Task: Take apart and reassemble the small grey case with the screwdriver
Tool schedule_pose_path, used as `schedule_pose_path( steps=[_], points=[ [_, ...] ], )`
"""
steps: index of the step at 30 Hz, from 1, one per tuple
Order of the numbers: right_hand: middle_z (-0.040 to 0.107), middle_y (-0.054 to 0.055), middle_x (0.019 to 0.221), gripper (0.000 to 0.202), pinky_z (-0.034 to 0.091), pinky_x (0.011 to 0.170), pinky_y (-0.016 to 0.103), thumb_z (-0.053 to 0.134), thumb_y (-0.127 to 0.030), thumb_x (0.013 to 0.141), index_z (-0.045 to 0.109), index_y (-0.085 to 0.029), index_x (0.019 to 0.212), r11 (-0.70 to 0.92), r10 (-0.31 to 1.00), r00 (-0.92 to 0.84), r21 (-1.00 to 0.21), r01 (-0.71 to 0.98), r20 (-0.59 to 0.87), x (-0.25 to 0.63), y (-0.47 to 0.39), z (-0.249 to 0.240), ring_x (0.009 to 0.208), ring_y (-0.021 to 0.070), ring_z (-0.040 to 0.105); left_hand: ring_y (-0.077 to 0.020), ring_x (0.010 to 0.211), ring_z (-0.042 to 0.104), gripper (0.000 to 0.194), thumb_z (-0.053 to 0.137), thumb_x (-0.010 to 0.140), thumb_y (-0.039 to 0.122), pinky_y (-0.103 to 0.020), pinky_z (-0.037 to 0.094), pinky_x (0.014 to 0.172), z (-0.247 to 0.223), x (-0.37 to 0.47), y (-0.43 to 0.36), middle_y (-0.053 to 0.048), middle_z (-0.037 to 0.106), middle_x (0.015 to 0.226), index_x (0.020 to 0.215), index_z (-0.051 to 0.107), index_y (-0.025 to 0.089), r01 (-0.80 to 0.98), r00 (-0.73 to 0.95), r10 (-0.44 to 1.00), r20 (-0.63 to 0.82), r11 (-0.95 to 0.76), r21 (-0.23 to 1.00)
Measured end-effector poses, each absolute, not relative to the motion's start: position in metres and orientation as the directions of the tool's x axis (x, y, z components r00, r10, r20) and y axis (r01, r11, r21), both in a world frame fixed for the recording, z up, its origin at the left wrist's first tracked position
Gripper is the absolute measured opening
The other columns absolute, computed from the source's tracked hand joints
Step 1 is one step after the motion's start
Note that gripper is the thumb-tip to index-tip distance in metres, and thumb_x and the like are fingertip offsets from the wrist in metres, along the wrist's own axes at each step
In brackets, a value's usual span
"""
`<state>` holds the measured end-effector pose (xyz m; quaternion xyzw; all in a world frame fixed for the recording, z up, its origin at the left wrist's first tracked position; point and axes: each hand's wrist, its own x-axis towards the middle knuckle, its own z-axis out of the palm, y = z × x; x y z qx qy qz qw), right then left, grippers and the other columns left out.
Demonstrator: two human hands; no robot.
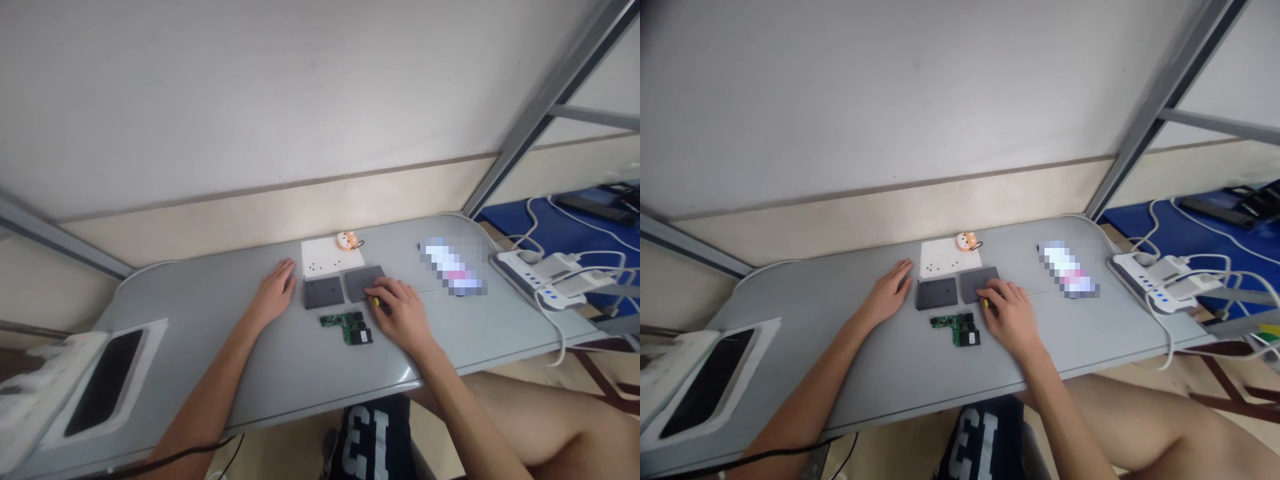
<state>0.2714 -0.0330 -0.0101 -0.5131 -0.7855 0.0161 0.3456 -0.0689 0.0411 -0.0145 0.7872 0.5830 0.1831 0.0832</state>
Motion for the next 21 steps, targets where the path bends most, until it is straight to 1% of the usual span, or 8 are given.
schedule_pose_path(
  steps=[4,10,15,21],
  points=[
    [0.071,0.007,0.123,0.027,0.045,0.083,0.040,0.062,-0.015,0.093,0.072,-0.026,0.115,0.478,0.814,-0.245,-0.368,0.798,0.526,0.2732,-0.0323,-0.0132,0.098,0.0246,0.064,-0.0287,0.156,0.038,0.053,0.035,0.108,0.037,-0.052,0.036,0.127,-0.0132,-0.0687,0.0408,-0.013,0.045,0.165,0.155,0.049,0.016,0.896,0.253,0.954,0.159,-0.293,0.334],
    [0.071,0.007,0.123,0.033,0.045,0.083,0.041,0.061,-0.011,0.089,0.073,-0.025,0.116,0.485,0.812,-0.254,-0.364,0.795,0.525,0.2746,-0.0328,-0.0136,0.098,0.0258,0.063,-0.0284,0.157,0.037,0.053,0.035,0.108,0.037,-0.052,0.036,0.127,-0.0102,-0.0661,0.0377,-0.012,0.044,0.165,0.155,0.048,0.016,0.896,0.248,0.957,0.154,-0.287,0.340],
    [0.071,0.007,0.123,0.038,0.045,0.083,0.041,0.060,-0.008,0.087,0.073,-0.025,0.118,0.482,0.817,-0.255,-0.371,0.794,0.516,0.2753,-0.0338,-0.0107,0.098,0.0258,0.064,-0.0302,0.158,0.036,0.052,0.037,0.108,0.036,-0.058,0.037,0.125,-0.0067,-0.0646,0.0380,-0.013,0.042,0.167,0.156,0.047,0.018,0.905,0.227,0.968,0.111,-0.252,0.343],
    [0.071,0.008,0.122,0.037,0.045,0.083,0.041,0.059,-0.008,0.087,0.074,-0.024,0.117,0.481,0.816,-0.253,-0.369,0.795,0.519,0.2747,-0.0343,-0.0086,0.098,0.0258,0.064,-0.0297,0.157,0.037,0.052,0.038,0.108,0.036,-0.055,0.037,0.126,-0.0081,-0.0662,0.0394,-0.013,0.043,0.166,0.156,0.047,0.018,0.895,0.246,0.960,0.136,-0.279,0.349]
  ],
)
